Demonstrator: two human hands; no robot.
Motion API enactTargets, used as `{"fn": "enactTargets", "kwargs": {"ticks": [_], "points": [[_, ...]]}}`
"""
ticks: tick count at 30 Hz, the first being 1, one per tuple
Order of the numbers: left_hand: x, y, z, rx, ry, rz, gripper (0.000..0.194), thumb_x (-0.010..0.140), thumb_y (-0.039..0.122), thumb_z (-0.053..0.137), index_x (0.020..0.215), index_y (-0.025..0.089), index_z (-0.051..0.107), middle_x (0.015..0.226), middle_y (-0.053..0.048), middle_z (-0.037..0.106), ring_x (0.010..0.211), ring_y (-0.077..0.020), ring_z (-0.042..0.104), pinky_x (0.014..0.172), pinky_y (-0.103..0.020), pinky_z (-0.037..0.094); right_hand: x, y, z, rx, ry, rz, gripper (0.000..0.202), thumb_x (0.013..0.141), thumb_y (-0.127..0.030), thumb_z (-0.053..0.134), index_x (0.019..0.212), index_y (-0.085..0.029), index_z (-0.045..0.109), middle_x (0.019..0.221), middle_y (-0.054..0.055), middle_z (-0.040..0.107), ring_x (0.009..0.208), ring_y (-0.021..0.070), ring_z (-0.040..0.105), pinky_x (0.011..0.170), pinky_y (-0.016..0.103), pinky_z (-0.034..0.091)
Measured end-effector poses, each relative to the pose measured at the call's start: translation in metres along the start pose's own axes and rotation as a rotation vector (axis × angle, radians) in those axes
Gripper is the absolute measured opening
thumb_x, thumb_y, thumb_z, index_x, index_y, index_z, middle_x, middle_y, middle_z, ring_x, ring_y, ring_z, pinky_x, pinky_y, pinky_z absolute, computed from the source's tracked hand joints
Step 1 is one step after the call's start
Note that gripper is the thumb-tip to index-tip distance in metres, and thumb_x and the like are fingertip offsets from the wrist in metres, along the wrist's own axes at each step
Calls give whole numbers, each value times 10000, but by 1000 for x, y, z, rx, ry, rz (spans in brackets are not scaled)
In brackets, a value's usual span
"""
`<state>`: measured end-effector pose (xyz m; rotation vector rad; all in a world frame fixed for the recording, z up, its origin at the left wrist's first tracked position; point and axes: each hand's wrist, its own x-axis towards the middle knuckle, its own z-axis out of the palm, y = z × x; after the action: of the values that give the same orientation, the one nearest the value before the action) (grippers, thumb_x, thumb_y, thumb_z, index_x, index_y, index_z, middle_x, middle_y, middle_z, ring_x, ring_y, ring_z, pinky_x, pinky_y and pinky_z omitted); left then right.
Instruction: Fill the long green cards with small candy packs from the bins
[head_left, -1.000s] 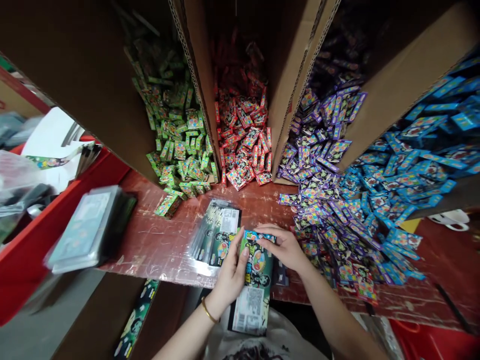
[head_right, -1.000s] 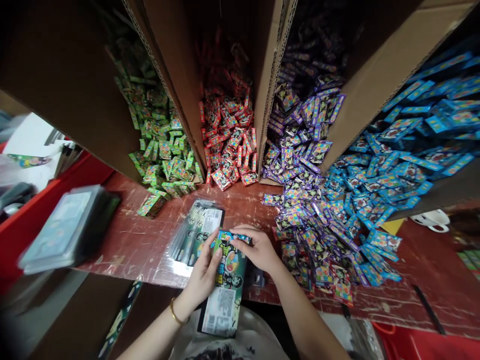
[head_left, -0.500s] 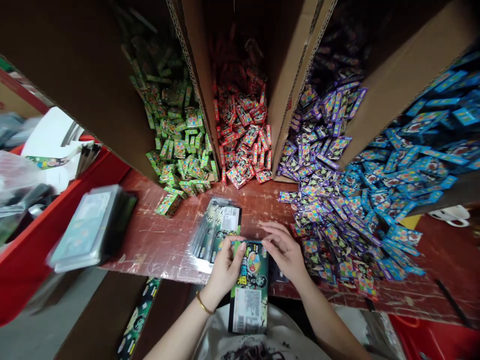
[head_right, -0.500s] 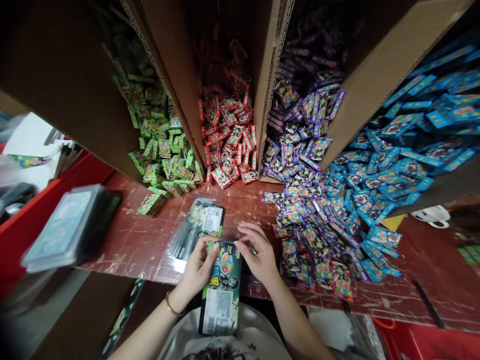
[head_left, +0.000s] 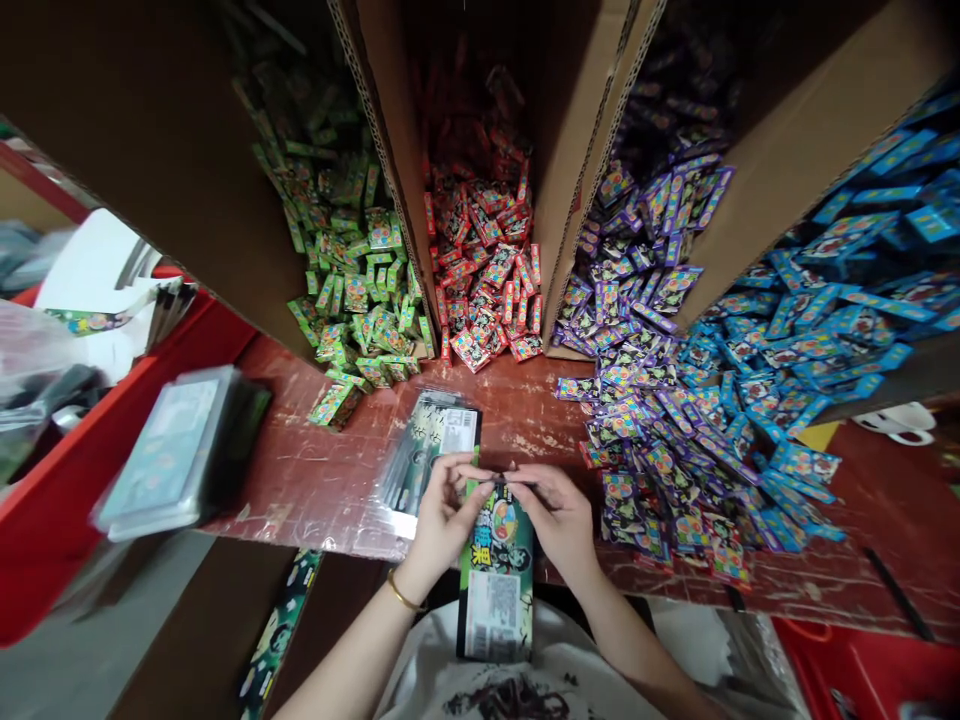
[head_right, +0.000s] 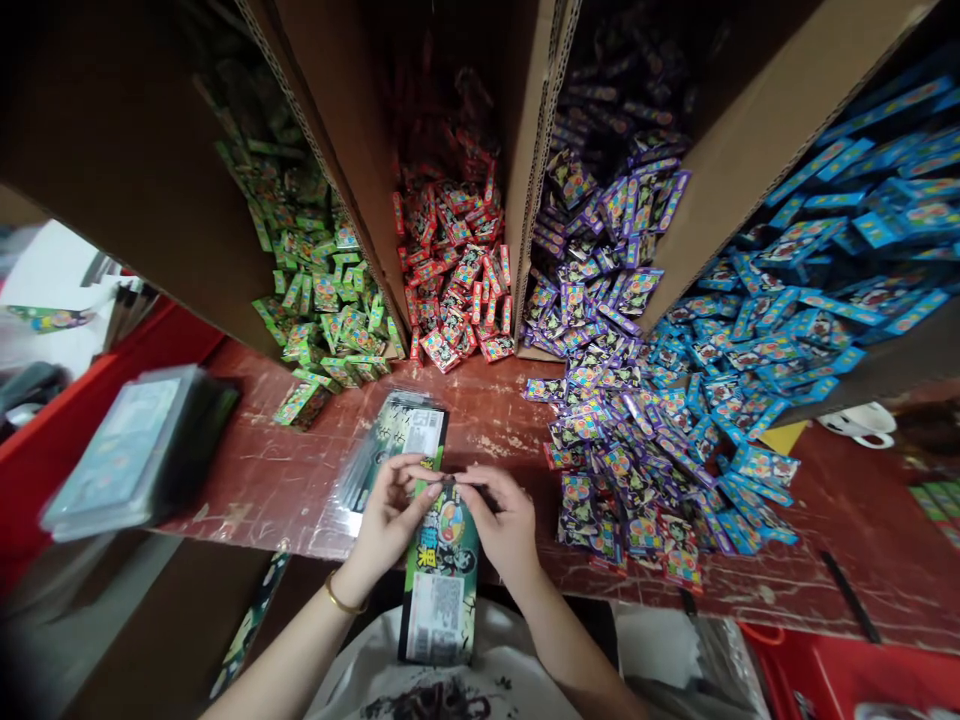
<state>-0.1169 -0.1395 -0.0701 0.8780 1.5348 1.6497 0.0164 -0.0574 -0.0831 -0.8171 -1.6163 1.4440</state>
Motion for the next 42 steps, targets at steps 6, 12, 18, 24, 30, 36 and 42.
{"fn": "enactTargets", "kwargs": {"ticks": [6, 12, 18, 24, 30, 36, 42], "points": [[8, 12, -6, -35, -40, -228, 215, 727, 341, 703, 835, 156, 689, 778, -48, 713, 698, -166, 631, 677, -270, 486, 22, -17, -11, 17, -196, 194, 128, 705, -312, 716, 779, -207, 725, 793, 55, 733, 730, 213, 681, 712, 356, 547], [9, 13, 0, -4, -23, -229, 257, 747, 402, 669, 766, 146, 683, 717, -26, 704, 645, -156, 609, 627, -246, 464, 35, -21, -21, -32, -292, 340, 199, 696, -364, 714, 757, -177, 736, 728, 42, 729, 648, 179, 659, 625, 288, 523], [0, 2, 4, -86, -20, -182, 233, 827, 405, 573, 792, 178, 611, 864, -33, 692, 802, -182, 624, 759, -287, 476, 18, -12, -15, -4, -220, 94, 136, 788, -315, 636, 808, -200, 708, 786, 36, 703, 709, 170, 656, 657, 278, 531], [-1, -9, 9, -80, -109, -95, 172, 788, 319, 642, 876, 208, 544, 954, -35, 651, 961, -199, 595, 875, -326, 429, 7, -10, -24, -258, -186, -191, 149, 849, -214, 541, 915, -230, 674, 963, 69, 682, 907, 203, 636, 827, 348, 507], [0, -34, 16, 177, -52, -172, 188, 832, 386, 561, 858, 202, 534, 785, 11, 582, 763, -157, 551, 754, -270, 416, 29, 27, -82, -535, -142, 73, 151, 778, -198, 571, 929, -210, 574, 875, 56, 647, 803, 191, 632, 714, 332, 525], [-1, -41, 24, 213, -93, -200, 210, 835, 408, 533, 879, 205, 499, 769, 21, 542, 736, -151, 528, 735, -259, 414, 37, 48, -75, -751, -331, 202, 176, 651, -87, 641, 794, -187, 614, 714, 18, 608, 671, 176, 596, 648, 298, 480], [2, -44, 23, 290, -101, -199, 206, 831, 405, 528, 880, 207, 504, 796, 8, 577, 795, -174, 554, 779, -278, 407, 37, 31, -82, -657, -438, 109, 148, 732, -108, 575, 614, -195, 602, 730, 11, 590, 668, 151, 576, 633, 260, 443]]}}
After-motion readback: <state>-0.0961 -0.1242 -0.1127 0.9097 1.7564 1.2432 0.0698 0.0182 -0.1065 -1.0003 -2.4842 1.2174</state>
